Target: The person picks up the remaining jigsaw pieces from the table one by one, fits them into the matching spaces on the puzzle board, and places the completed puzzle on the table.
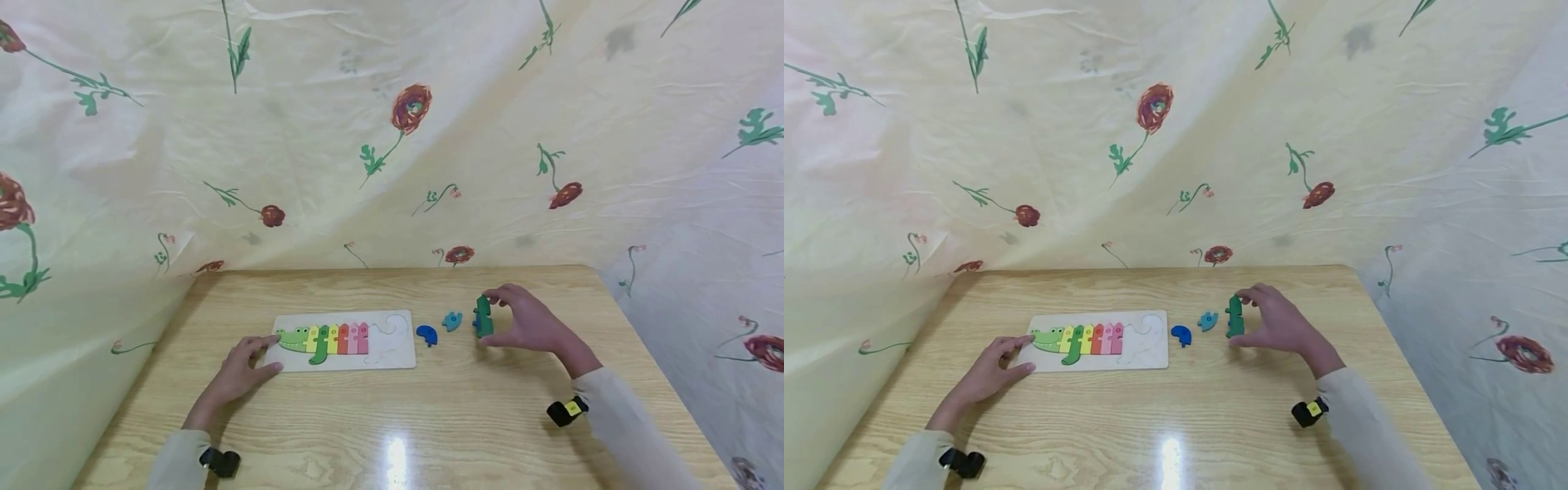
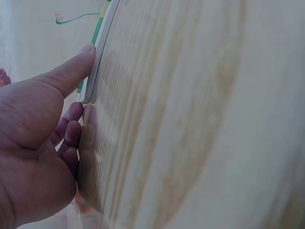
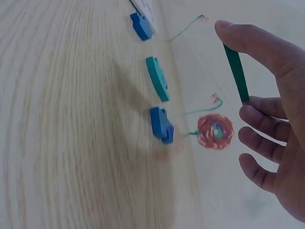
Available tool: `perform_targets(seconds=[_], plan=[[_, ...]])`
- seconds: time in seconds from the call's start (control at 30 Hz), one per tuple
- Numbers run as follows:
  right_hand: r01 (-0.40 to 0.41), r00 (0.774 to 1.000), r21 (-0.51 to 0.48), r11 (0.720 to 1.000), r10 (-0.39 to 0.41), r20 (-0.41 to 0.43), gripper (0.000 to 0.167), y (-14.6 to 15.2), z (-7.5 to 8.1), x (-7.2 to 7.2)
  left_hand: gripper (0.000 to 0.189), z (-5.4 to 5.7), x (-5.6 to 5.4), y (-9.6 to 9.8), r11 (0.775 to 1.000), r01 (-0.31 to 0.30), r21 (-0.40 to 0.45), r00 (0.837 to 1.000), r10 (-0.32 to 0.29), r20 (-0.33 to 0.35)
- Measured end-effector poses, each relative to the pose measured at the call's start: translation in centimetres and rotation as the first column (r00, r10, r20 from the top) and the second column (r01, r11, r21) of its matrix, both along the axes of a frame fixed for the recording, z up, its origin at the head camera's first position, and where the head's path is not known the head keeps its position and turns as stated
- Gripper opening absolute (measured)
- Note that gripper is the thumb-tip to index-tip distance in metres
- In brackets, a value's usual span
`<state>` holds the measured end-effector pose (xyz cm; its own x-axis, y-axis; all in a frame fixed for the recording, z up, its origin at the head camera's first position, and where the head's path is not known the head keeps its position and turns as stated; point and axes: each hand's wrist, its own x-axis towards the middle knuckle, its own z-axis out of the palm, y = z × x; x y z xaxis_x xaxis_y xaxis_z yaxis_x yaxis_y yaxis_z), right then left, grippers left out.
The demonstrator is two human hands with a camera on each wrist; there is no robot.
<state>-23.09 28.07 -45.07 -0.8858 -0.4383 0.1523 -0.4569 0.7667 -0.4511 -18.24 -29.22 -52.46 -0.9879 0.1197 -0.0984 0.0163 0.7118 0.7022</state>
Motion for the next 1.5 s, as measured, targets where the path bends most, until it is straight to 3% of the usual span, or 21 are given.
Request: perform_targets(seconds=[1.5], plan=[[-0.099,0.993,-0.065,0.993,0.102,0.054,0.088,-9.5,-1.0,-1.3,0.064,0.2,0.1,0.1,1.0,0.0,-0.007,1.0,0.0,0.001]])
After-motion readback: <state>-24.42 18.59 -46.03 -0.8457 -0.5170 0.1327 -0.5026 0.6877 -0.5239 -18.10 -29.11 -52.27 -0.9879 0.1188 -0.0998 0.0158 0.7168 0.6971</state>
